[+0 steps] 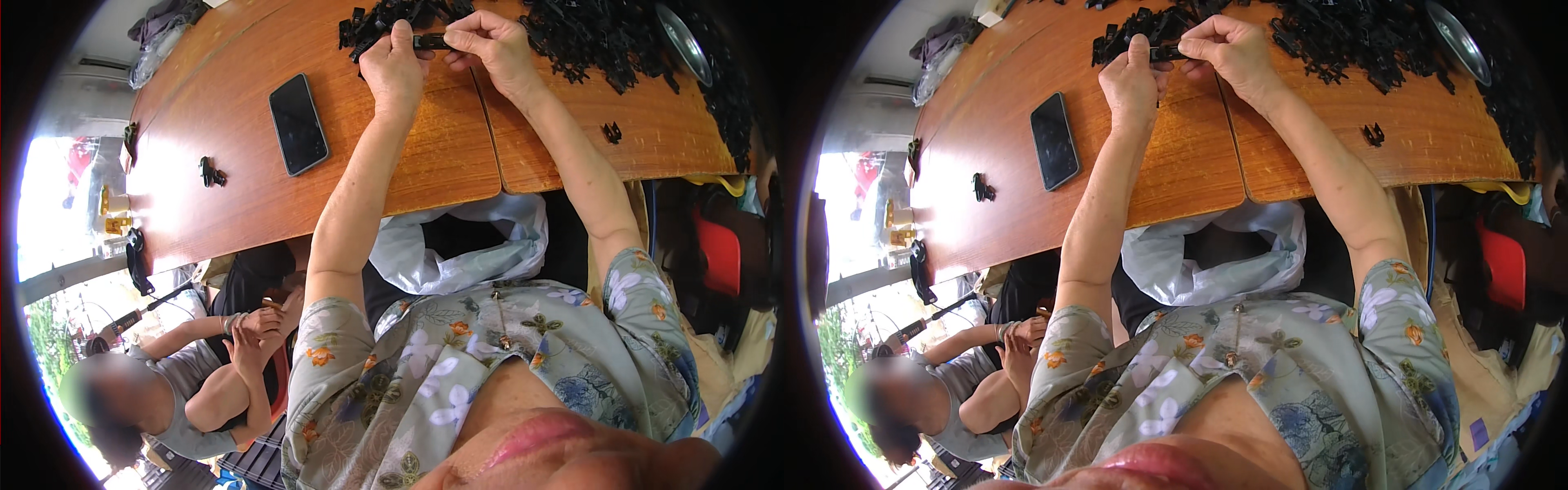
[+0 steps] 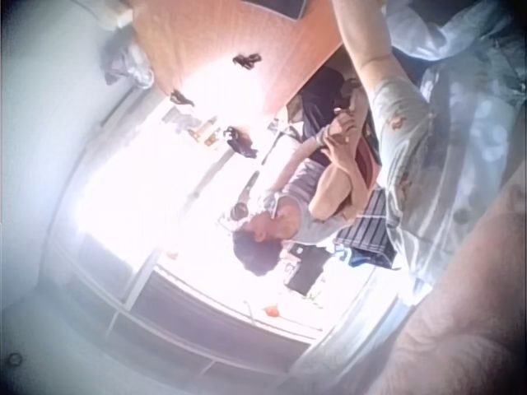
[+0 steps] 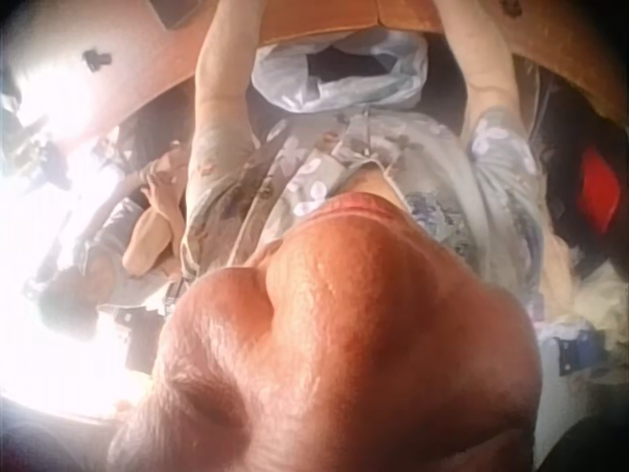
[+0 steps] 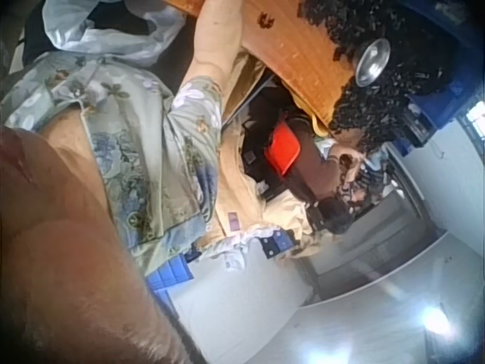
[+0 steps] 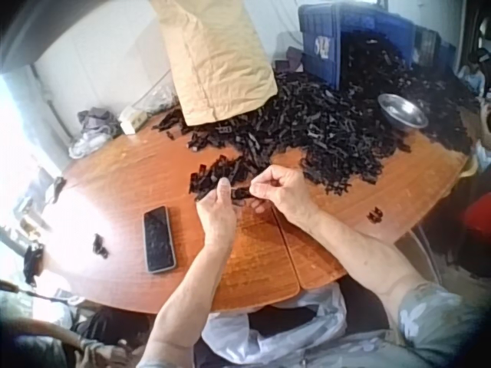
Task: The person assembles small plastic parts by taking black components from a pile on the table and snapping them together by hand.
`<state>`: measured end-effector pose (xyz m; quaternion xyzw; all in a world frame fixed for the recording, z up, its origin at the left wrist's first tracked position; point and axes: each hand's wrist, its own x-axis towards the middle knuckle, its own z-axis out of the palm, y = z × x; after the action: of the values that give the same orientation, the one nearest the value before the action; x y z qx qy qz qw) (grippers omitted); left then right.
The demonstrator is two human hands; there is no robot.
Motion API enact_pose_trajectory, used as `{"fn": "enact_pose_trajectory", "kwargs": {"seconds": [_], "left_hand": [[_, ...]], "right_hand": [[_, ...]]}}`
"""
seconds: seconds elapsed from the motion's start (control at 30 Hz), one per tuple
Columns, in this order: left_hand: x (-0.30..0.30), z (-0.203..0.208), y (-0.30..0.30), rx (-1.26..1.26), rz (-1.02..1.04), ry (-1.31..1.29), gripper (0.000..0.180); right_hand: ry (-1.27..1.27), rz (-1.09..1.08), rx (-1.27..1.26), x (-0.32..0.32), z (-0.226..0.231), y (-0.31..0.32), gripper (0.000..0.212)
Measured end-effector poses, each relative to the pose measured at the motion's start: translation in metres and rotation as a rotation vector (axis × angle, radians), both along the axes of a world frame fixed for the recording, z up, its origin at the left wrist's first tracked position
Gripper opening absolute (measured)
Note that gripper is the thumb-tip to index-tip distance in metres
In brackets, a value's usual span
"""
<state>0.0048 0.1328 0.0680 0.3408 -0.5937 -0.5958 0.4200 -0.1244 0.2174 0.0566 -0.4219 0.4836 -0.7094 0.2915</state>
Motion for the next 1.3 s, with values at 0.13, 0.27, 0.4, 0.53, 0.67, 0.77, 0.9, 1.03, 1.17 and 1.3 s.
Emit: {"fn": "enact_pose_trajectory", "kwargs": {"seconds": [0.13, 0.27, 0.4, 0.53, 0.67, 0.77, 0.9, 1.03, 1.17, 1.3], "left_hand": [[0.001, 0.001, 0.001, 0.009, 0.027, -0.002, 0.047], [0.0, 0.0, 0.0, -0.035, 0.04, -0.001, 0.047], [0.003, -0.004, 0.0, -0.063, 0.038, -0.018, 0.049], [-0.003, -0.007, 0.006, -0.193, -0.01, -0.103, 0.05], [0.002, -0.004, -0.005, -0.265, -0.032, -0.118, 0.041], [0.003, 0.002, -0.003, -0.144, -0.071, 0.011, 0.037], [0.004, 0.006, 0.004, -0.049, -0.188, 0.073, 0.04], [-0.002, 0.002, 0.005, 0.071, -0.232, 0.102, 0.041], [-0.001, -0.002, -0.01, 0.225, -0.202, 0.171, 0.032], [0.006, -0.001, -0.019, 0.38, -0.222, 0.306, 0.017]], "right_hand": [[0.037, -0.009, 0.033, 0.002, 0.001, -0.001, 0.01], [-0.013, -0.015, -0.011, -0.003, -0.006, -0.005, 0.009], [0.007, -0.038, 0.017, 0.007, -0.001, -0.004, 0.009], [0.079, -0.073, -0.021, 0.005, 0.002, 0.003, 0.009], [0.194, -0.093, 0.094, 0.009, 0.019, 0.007, 0.019], [0.565, -0.318, 0.021, 0.005, 0.014, 0.003, 0.028], [0.306, 0.019, 0.163, -0.005, 0.017, 0.008, 0.032], [0.194, 0.066, 0.198, 0.003, 0.017, 0.011, 0.033], [0.82, -0.134, 0.191, -0.005, 0.026, 0.006, 0.039], [1.258, -0.823, 0.623, -0.059, 0.029, 0.03, 0.031]]}}
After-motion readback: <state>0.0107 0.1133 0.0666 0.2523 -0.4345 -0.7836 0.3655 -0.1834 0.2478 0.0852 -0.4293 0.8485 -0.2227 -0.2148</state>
